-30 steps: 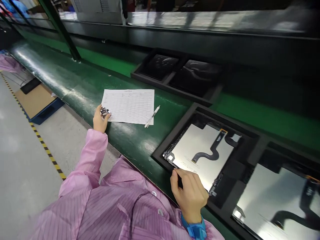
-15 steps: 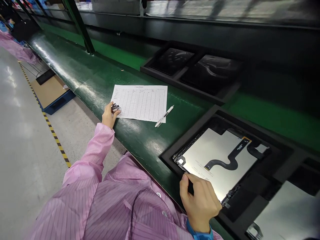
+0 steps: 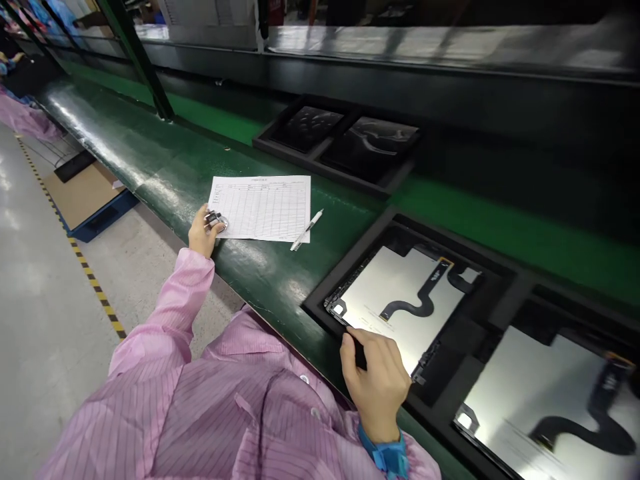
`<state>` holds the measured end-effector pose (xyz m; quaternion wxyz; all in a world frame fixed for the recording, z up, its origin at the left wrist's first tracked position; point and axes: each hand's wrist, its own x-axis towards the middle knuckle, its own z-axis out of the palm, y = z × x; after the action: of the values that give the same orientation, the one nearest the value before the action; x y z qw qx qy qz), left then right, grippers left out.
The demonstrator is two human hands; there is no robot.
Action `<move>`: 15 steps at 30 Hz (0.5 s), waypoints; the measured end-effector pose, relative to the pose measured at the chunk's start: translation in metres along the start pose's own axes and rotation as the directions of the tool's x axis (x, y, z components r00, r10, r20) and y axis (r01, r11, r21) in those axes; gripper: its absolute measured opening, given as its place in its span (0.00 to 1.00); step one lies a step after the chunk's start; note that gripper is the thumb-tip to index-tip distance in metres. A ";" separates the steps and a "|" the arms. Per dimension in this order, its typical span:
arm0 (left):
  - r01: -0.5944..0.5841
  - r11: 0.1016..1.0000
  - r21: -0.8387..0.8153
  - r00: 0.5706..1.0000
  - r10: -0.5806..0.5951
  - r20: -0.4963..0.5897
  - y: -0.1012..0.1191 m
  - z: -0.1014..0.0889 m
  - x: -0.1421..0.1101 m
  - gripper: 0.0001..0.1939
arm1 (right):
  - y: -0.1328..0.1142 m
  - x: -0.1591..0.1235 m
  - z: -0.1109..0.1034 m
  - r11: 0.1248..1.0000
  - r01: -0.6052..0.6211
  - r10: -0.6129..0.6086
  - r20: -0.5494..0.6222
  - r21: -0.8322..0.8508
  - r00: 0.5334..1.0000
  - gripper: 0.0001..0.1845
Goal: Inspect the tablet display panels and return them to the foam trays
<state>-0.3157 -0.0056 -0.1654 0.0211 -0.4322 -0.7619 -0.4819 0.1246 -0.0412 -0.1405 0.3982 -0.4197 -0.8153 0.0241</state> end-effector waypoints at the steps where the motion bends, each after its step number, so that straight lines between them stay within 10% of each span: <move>1: 0.005 1.000 -0.028 1.000 -0.006 -0.026 0.007 0.001 0.000 0.39 | 0.003 0.000 -0.004 0.999 -0.046 0.046 0.007 0.006 0.999 0.04; 7: -0.085 0.971 -0.226 0.995 0.095 0.037 0.062 0.038 0.001 0.44 | 0.042 0.004 -0.022 0.904 -0.385 0.391 -0.008 -0.187 0.921 0.23; 11: -0.034 0.990 -0.140 0.960 0.071 0.270 0.071 0.069 0.009 0.42 | 0.056 0.007 -0.014 0.838 -0.470 0.496 0.028 -0.277 0.868 0.30; 15: -0.076 0.992 -0.101 0.953 0.102 0.285 0.078 0.074 0.010 0.45 | 0.058 0.016 -0.002 0.781 -0.529 0.576 0.054 -0.332 0.816 0.35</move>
<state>-0.2404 0.0695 -0.1444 -0.0885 -0.5325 -0.7144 -0.4453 0.1595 0.0065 -0.1507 0.2412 -0.6931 -0.6776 0.0471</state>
